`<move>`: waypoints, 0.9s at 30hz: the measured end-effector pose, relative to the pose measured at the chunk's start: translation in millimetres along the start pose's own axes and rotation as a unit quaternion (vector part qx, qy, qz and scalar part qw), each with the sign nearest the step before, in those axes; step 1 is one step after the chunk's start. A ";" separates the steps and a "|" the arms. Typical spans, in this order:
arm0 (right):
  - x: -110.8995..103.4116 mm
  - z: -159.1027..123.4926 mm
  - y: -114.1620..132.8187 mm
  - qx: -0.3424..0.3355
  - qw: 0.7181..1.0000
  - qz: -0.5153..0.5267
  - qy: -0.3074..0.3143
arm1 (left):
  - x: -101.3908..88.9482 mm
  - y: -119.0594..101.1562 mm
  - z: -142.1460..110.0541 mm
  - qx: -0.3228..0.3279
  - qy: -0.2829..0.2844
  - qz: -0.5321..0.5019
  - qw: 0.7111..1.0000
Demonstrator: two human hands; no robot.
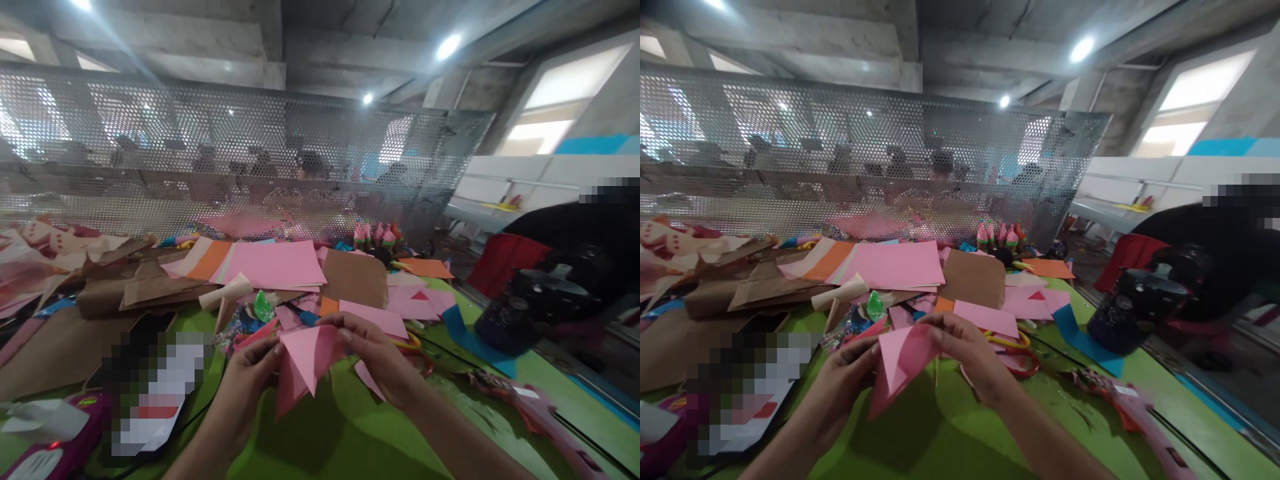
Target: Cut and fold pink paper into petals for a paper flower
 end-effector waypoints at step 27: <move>-17.4 6.8 -17.1 0.011 0.994 0.080 -0.070 | 24.4 -20.7 -8.0 0.067 0.112 0.024 0.991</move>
Point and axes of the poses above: each hand's wrist, its own z-axis towards the middle knuckle, its own x-axis out of the palm, y = z × x, the point moved 9 cm from there along z, towards the middle knuckle, and after that the axes turned 8 degrees about x, right-handed, at the moved point
